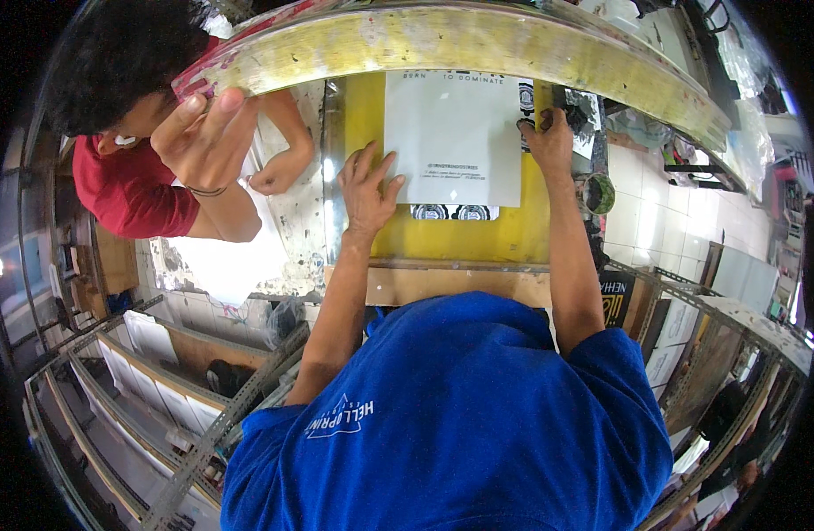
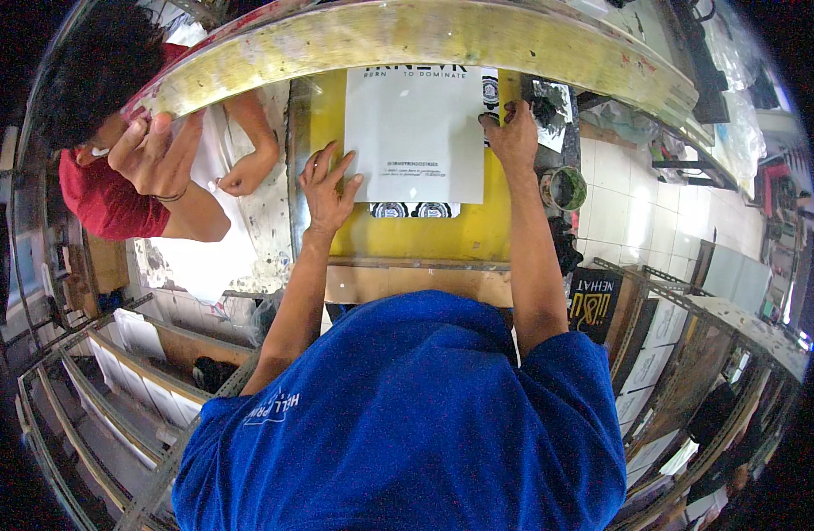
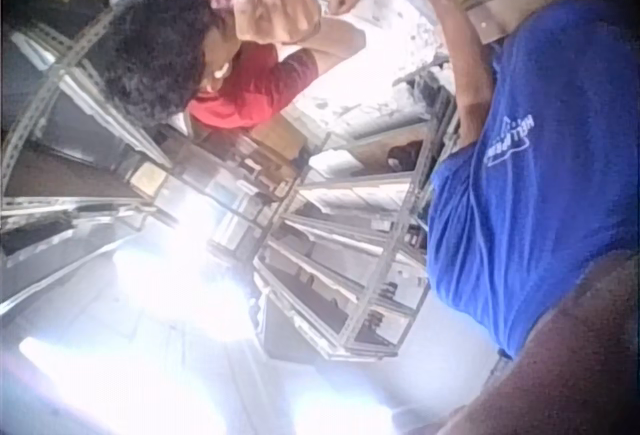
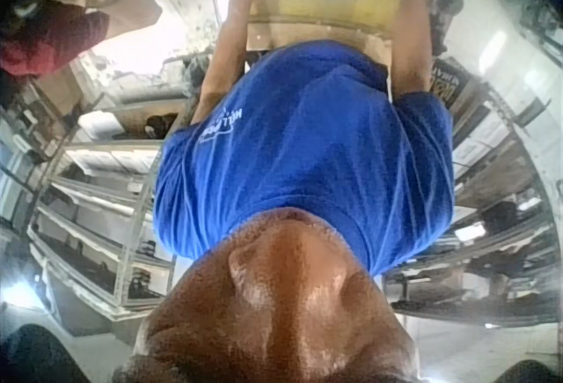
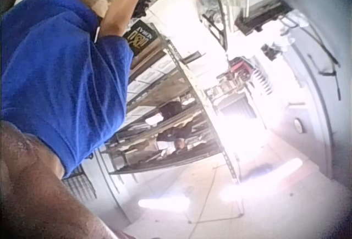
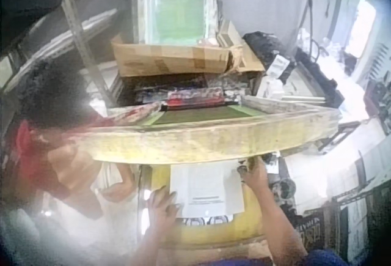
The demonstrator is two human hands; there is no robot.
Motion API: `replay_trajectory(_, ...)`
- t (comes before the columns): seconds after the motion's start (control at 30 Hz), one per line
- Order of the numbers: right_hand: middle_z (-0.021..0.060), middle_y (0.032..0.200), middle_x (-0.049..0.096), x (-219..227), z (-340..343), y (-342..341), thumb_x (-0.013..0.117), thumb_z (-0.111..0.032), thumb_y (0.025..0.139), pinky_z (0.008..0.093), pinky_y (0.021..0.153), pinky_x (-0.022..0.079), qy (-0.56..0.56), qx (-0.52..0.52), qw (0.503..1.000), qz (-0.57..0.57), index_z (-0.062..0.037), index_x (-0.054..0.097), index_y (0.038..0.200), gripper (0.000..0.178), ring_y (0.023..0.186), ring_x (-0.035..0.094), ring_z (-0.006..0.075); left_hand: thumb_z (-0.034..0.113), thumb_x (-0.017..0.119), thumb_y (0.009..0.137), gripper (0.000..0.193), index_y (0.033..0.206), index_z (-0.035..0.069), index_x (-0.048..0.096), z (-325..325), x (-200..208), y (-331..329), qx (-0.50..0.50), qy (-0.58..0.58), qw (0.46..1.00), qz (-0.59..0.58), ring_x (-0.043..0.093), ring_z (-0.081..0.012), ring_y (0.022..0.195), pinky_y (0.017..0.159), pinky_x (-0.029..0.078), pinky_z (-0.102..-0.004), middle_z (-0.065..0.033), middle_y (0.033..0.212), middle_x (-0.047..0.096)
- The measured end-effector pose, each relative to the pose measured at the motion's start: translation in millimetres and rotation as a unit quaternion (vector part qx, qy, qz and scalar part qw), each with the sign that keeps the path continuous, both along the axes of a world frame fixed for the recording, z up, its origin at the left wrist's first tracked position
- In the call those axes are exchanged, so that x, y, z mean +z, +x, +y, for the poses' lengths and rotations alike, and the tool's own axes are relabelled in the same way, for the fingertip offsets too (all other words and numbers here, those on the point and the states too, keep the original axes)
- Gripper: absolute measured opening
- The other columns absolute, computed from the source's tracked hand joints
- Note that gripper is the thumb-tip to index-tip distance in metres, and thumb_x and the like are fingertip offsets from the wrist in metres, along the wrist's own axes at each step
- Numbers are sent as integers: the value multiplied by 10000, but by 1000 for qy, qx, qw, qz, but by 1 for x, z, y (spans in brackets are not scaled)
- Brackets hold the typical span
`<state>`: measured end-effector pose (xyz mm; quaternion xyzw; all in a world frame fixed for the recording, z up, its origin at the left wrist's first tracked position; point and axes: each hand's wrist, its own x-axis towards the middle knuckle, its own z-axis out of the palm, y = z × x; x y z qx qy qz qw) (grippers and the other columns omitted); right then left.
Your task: The person aligns a sheet of paper on a printing board, lowers a screen frame over it, and applies black ink across the screen using a squeegee. They then lift the frame and remove the printed paper, repeating the process with another sheet.
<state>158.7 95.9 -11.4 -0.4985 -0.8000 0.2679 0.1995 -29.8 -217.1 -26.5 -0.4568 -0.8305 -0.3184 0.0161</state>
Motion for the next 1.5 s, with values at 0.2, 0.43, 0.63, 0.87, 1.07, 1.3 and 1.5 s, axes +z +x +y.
replay_trajectory(0.2, 172, 960, 689, 3, -27, 22, 874, -279, 730, 470, 792, 536, 8, 19, 1000, 8, -11, 606, 1111, 537, 887, 679, 386, 356, 746, 871, 416, 1230, 146, 745, 0, -1, -1, -3, 11, 1000, -6, 461, -360, 1323, 1103, 317, -504, -118, 1459, 554)
replay_trajectory(0.43, 175, 1036, 676, 12, -55, 37, 881, -249, 727, 454, 824, 532, -19, 15, 1000, -7, 1, 614, 1135, 547, 926, 675, 350, 365, 748, 873, 415, 1232, 156, 744, 0, -4, -2, -5, 20, 1000, -7, 463, -359, 1330, 1111, 313, -502, -119, 1462, 553)
replay_trajectory(0.63, 195, 1087, 678, 15, -60, 36, 895, -245, 716, 455, 844, 542, -10, 13, 1000, -18, 3, 612, 1151, 575, 981, 679, 361, 381, 735, 886, 408, 1232, 164, 746, -1, -3, -2, -2, 11, 1000, -7, 467, -359, 1329, 1111, 308, -503, -121, 1470, 548)
replay_trajectory(0.87, 192, 1119, 669, 11, -59, 36, 898, -250, 717, 459, 865, 540, -14, 15, 999, -25, 8, 601, 1196, 619, 1004, 674, 362, 401, 716, 899, 414, 1235, 162, 748, -1, -4, -2, -5, 17, 1000, -11, 466, -350, 1332, 1103, 310, -501, -117, 1470, 549)
replay_trajectory(1.07, 181, 1091, 662, 12, -60, 36, 898, -258, 717, 456, 868, 535, -21, 10, 999, -39, 6, 596, 1189, 619, 993, 668, 359, 406, 712, 902, 413, 1227, 154, 753, -1, -3, -2, -4, 23, 1000, -13, 462, -347, 1335, 1103, 309, -499, -118, 1467, 551)
replay_trajectory(1.3, 178, 1072, 655, 7, -61, 37, 903, -258, 704, 463, 855, 529, -1, 16, 999, -28, -2, 591, 1180, 624, 976, 660, 366, 395, 712, 903, 403, 1221, 152, 755, -2, -4, -2, -4, 5, 1000, -12, 453, -345, 1343, 1109, 300, -497, -114, 1479, 537)
replay_trajectory(1.5, 150, 1017, 663, 1, -59, 39, 916, -225, 684, 414, 802, 539, 34, 18, 999, -14, 5, 616, 1160, 607, 878, 640, 295, 420, 695, 922, 404, 1244, 183, 751, -3, -6, -3, -5, 20, 1000, -11, 459, -339, 1342, 1105, 305, -498, -100, 1486, 539)
